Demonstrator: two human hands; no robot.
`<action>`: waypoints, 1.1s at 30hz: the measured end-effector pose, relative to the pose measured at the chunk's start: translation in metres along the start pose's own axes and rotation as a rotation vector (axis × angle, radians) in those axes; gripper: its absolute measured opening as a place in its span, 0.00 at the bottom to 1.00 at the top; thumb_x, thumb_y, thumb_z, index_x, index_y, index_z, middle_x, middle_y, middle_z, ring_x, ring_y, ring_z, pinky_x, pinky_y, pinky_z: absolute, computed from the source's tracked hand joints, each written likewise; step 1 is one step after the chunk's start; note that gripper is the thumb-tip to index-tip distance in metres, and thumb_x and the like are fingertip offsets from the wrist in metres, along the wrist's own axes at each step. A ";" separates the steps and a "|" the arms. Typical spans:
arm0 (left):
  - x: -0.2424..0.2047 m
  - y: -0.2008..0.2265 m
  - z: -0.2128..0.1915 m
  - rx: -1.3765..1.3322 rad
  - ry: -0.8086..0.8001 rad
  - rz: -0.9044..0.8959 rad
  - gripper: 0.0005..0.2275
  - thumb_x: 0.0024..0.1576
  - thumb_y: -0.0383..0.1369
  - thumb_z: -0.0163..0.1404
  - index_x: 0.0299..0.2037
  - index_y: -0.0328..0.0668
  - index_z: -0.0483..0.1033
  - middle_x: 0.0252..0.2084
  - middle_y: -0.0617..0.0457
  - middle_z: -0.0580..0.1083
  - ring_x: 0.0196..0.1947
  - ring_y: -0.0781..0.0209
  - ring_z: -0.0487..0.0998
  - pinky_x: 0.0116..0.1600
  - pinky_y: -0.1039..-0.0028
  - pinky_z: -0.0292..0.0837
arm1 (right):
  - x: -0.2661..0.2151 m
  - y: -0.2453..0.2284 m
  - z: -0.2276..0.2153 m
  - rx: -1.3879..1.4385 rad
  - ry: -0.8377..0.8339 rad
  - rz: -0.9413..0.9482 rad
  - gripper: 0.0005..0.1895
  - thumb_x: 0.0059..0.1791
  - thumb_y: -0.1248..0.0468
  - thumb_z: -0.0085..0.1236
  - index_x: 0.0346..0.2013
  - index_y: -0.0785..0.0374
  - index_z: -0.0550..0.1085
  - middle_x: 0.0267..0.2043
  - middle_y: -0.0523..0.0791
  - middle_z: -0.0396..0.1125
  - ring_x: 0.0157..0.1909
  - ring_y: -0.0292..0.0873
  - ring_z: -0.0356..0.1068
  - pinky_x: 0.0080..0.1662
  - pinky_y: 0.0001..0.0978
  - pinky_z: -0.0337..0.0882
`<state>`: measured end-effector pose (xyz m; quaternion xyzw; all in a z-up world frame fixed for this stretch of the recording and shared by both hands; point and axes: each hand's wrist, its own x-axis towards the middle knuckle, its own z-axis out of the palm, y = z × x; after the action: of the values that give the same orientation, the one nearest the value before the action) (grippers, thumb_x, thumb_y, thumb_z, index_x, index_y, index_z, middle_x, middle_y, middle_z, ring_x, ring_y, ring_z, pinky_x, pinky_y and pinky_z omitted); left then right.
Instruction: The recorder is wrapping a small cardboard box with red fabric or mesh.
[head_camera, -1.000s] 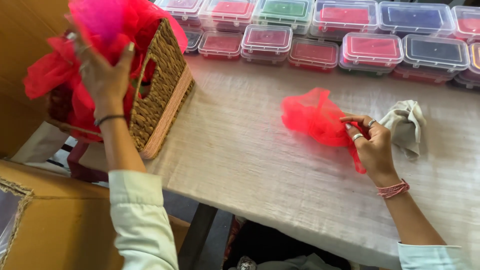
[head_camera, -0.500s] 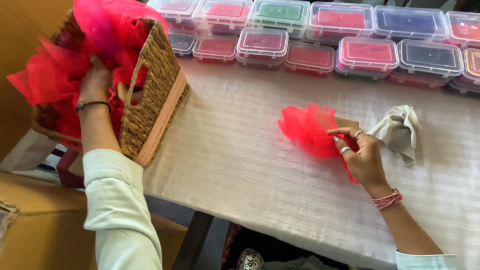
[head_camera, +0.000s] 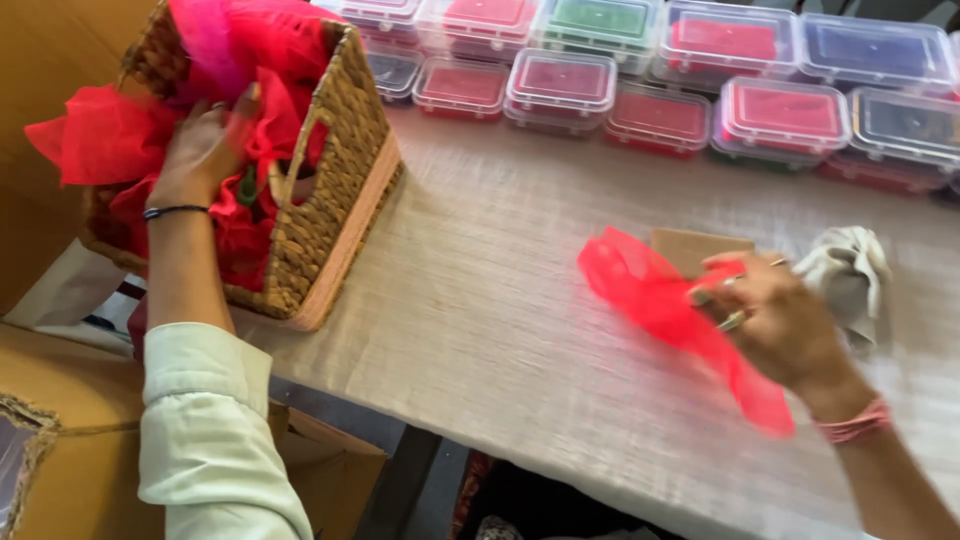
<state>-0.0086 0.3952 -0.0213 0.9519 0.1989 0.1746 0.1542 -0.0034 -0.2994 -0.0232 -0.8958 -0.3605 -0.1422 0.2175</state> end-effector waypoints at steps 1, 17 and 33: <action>-0.001 0.007 0.002 -0.004 0.001 -0.010 0.25 0.73 0.52 0.41 0.62 0.34 0.71 0.64 0.30 0.65 0.62 0.26 0.64 0.65 0.46 0.59 | 0.015 0.000 -0.007 -0.002 -0.007 -0.008 0.17 0.41 0.56 0.71 0.39 0.62 0.82 0.37 0.53 0.71 0.42 0.56 0.70 0.45 0.47 0.71; -0.037 0.067 -0.006 -0.017 0.171 -0.035 0.34 0.59 0.22 0.51 0.74 0.42 0.46 0.46 0.27 0.76 0.43 0.27 0.77 0.42 0.42 0.71 | 0.414 -0.132 0.214 1.179 -0.260 0.001 0.13 0.61 0.59 0.42 0.52 0.65 0.69 0.39 0.45 0.68 0.38 0.34 0.64 0.41 0.28 0.68; -0.041 0.068 -0.011 -0.021 0.261 -0.009 0.19 0.54 0.32 0.54 0.57 0.46 0.74 0.56 0.44 0.73 0.46 0.35 0.78 0.45 0.47 0.74 | 0.331 -0.294 0.108 0.288 0.133 -0.818 0.05 0.45 0.67 0.65 0.35 0.59 0.80 0.38 0.46 0.74 0.41 0.42 0.74 0.48 0.39 0.76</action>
<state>-0.0266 0.3206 0.0020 0.9186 0.2196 0.2984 0.1377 0.0307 0.1365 0.1040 -0.6288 -0.6868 -0.2224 0.2888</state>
